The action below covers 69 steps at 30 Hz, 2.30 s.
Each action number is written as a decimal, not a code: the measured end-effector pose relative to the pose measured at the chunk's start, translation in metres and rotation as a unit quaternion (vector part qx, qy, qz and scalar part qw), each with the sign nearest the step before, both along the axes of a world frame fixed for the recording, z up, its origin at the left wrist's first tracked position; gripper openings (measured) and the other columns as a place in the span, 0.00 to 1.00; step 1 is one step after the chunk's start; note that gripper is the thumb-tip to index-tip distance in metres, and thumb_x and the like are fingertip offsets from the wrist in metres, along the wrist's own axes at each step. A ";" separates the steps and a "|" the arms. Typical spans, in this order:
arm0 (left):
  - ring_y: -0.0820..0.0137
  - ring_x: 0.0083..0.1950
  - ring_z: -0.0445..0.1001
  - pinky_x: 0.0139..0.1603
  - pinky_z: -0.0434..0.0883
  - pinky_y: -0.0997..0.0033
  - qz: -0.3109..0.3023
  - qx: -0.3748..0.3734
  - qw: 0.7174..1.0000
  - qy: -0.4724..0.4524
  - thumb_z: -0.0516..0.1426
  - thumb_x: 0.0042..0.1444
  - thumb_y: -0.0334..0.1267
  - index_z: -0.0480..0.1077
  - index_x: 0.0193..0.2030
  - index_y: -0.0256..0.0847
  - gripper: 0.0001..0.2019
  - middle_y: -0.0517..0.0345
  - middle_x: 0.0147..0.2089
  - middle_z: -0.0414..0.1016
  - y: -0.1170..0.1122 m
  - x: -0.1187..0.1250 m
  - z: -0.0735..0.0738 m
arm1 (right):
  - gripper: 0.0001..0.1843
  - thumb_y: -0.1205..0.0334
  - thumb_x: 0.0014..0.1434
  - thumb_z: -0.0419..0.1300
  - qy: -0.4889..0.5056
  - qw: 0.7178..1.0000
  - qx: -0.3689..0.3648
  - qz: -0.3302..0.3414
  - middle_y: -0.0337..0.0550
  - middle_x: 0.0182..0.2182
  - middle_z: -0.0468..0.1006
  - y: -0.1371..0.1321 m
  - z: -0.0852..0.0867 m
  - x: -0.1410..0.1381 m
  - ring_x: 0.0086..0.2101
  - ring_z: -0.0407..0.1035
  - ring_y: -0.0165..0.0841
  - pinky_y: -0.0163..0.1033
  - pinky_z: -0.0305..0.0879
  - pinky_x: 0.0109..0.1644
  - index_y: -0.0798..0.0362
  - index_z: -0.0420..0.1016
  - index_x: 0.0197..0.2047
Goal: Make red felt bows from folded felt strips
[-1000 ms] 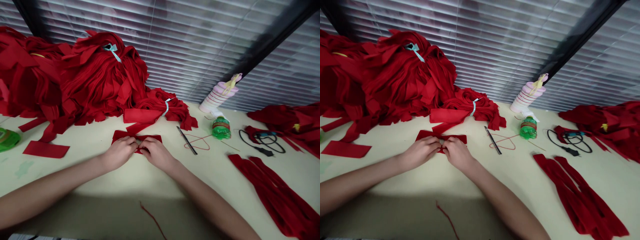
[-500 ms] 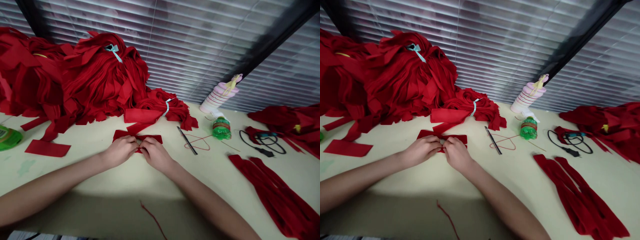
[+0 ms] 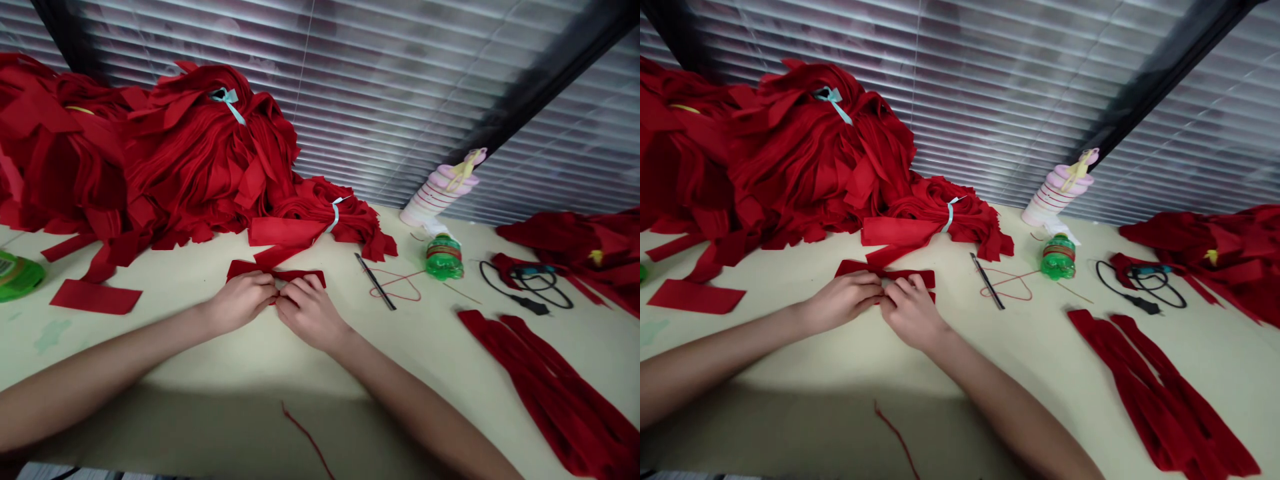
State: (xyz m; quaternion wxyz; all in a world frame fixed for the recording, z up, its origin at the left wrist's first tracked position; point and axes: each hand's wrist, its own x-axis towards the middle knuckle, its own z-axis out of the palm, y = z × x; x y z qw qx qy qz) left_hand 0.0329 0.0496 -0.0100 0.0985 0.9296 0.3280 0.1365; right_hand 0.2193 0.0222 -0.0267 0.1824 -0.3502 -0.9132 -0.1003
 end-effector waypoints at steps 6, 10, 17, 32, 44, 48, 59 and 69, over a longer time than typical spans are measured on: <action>0.65 0.41 0.73 0.41 0.70 0.67 -0.019 0.001 1.000 -0.010 0.52 0.62 0.31 0.74 0.39 0.35 0.08 0.52 0.38 0.74 0.001 -0.001 -0.001 | 0.12 0.73 0.62 0.50 -0.013 0.999 0.024 -0.032 0.53 0.43 0.73 -0.006 -0.003 -0.005 0.43 0.61 0.42 0.49 0.54 0.45 0.59 0.75 0.39; 0.68 0.37 0.72 0.37 0.69 0.70 -0.021 -0.005 1.000 -0.014 0.52 0.63 0.31 0.74 0.35 0.36 0.10 0.55 0.35 0.73 0.000 -0.001 0.002 | 0.11 0.74 0.61 0.50 -0.009 0.998 0.005 -0.054 0.52 0.38 0.74 -0.011 -0.003 -0.008 0.39 0.63 0.42 0.48 0.55 0.43 0.60 0.74 0.38; 0.68 0.34 0.72 0.34 0.68 0.70 -0.006 -0.014 1.000 -0.009 0.51 0.63 0.31 0.74 0.32 0.36 0.11 0.56 0.32 0.72 -0.002 0.000 0.004 | 0.09 0.73 0.60 0.52 0.046 0.996 -0.044 -0.069 0.47 0.34 0.75 -0.008 -0.005 -0.008 0.36 0.66 0.37 0.44 0.57 0.43 0.57 0.74 0.34; 0.67 0.37 0.73 0.36 0.69 0.71 0.018 -0.053 0.998 -0.031 0.55 0.59 0.29 0.74 0.35 0.37 0.06 0.55 0.34 0.73 -0.003 0.001 0.006 | 0.06 0.70 0.59 0.56 0.161 0.978 -0.123 -0.046 0.40 0.29 0.77 0.001 -0.006 -0.004 0.33 0.71 0.34 0.42 0.55 0.44 0.53 0.68 0.30; 0.70 0.36 0.74 0.35 0.68 0.73 0.043 -0.103 0.991 -0.070 0.57 0.56 0.28 0.75 0.34 0.40 0.06 0.59 0.34 0.75 -0.001 0.002 0.009 | 0.08 0.72 0.52 0.62 0.236 0.945 -0.214 -0.080 0.35 0.27 0.76 0.006 0.000 -0.003 0.30 0.71 0.31 0.39 0.62 0.41 0.51 0.66 0.31; 0.70 0.35 0.74 0.33 0.68 0.73 0.059 -0.101 0.990 -0.075 0.56 0.55 0.27 0.75 0.33 0.39 0.07 0.59 0.34 0.76 -0.002 0.004 0.006 | 0.07 0.71 0.52 0.62 0.234 0.940 -0.241 -0.065 0.34 0.26 0.76 0.009 0.006 -0.002 0.28 0.71 0.29 0.34 0.64 0.35 0.52 0.68 0.30; 0.65 0.41 0.74 0.43 0.72 0.65 0.084 -0.058 0.993 -0.066 0.53 0.55 0.25 0.74 0.35 0.39 0.10 0.55 0.37 0.75 -0.009 0.009 0.001 | 0.08 0.76 0.54 0.57 0.157 0.955 -0.240 -0.077 0.44 0.32 0.78 0.013 0.019 -0.007 0.36 0.71 0.35 0.38 0.65 0.41 0.55 0.74 0.32; 0.61 0.47 0.68 0.47 0.71 0.59 0.088 0.001 0.992 -0.090 0.51 0.58 0.26 0.74 0.34 0.37 0.10 0.49 0.42 0.72 -0.019 0.007 -0.007 | 0.08 0.74 0.55 0.58 0.122 0.957 -0.243 -0.099 0.42 0.28 0.76 0.012 0.020 -0.008 0.34 0.71 0.34 0.37 0.64 0.39 0.53 0.74 0.29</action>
